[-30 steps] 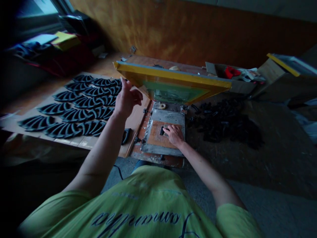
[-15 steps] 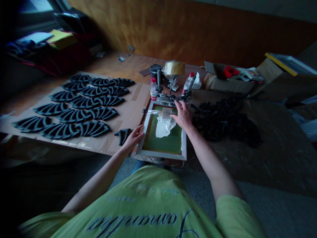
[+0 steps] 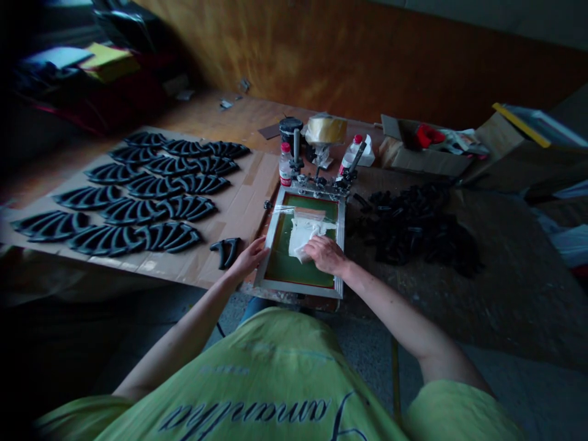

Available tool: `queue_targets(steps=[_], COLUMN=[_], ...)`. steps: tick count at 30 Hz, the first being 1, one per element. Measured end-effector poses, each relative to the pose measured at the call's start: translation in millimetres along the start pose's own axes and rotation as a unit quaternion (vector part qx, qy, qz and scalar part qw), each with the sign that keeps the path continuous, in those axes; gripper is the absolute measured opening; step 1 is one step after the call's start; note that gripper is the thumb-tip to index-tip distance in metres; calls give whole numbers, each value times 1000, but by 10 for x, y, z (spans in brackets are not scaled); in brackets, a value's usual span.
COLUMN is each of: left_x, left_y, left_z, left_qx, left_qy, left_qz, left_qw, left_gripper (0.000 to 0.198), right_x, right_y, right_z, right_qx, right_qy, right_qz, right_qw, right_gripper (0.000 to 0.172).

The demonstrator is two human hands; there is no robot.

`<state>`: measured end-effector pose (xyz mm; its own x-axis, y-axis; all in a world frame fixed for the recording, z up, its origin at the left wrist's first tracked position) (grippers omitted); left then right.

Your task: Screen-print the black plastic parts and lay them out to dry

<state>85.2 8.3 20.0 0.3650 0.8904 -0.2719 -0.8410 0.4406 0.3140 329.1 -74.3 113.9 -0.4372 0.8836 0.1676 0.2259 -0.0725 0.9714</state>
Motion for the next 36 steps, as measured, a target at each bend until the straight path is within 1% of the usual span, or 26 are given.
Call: queue_targets(steps=[2,4,5,7,9,11,13,15,16,18,19,21,23,25,26,27,28,29,30,31,33,35,36], left_x=[-2,-2,-2,-6,-9,-12,-16,-34,-50,-97,-123,-170,-191,-172,-148,-114,-73,-24,31,90,207,290,304], left_y=[0,-1,-1,-4,-9,-13,-10,5,20,76,118,216,299,355,377,393,405,412,414,414,413,405,389], left_z=[10,15,16,14,8,4,10,56,104,257,360,610,892,1187,1336,1486,1636,1784,1925,2054,2251,2322,2296], left_qx=[-5,-17,-23,-36,-48,-58,-70,-93,-104,-120,-125,-141,-173,-211,-227,-239,-247,-254,-258,-262,-268,-279,-289], left_qy=[-3,-5,-5,0,7,10,18,28,31,29,23,1,-27,-59,-77,-98,-120,-141,-158,-171,-187,-188,-182], left_qz=[3,3,3,2,4,5,5,-10,-21,-38,-36,-16,7,30,45,59,70,75,75,71,66,82,97], left_qw=[1000,1000,1000,999,999,998,997,995,994,992,991,990,985,975,970,964,959,954,950,947,943,938,935], left_gripper=[69,70,70,72,73,74,75,79,82,86,85,75,62,60,60,60,60,59,58,56,53,52,51], right_x=[46,117,137,114,28,-54,-48,81,180,389,475,560,486,263,121,-22,-151,-258,-331,-368,-355,-279,-237], right_y=[56,77,67,2,-90,-136,-91,38,123,304,394,566,714,790,779,733,651,538,398,244,-66,-311,-392], right_z=[50,97,100,47,-50,-117,-103,-4,69,242,342,586,904,1258,1414,1533,1600,1609,1555,1444,1105,738,589], right_qx=[20,20,12,-2,-1,11,24,38,43,48,48,52,70,94,103,109,113,118,126,133,123,66,33], right_qy=[-6,-48,-73,-103,-96,-72,-65,-96,-123,-181,-205,-241,-275,-328,-362,-395,-421,-439,-443,-433,-381,-324,-308], right_qz=[-21,-11,5,37,43,30,23,46,68,119,141,181,228,277,290,293,288,277,259,236,177,112,82], right_qw=[1000,999,997,994,994,997,997,994,989,975,967,952,931,898,880,864,853,846,849,860,899,937,947], right_gripper=[13,9,11,20,28,27,20,15,18,33,42,54,55,45,39,35,33,32,30,27,25,24,22])
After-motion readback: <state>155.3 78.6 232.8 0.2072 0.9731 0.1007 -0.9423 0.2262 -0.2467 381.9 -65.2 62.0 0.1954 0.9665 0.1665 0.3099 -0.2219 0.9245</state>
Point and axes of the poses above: each hand's wrist, its own x-axis towards the middle knuckle, its own y-axis out of the back of the hand, z = x × y, the point moved 4 cm from there along x, towards the middle knuckle, and after that the axes turned 5 degrees about z, right-handed, at the moved point
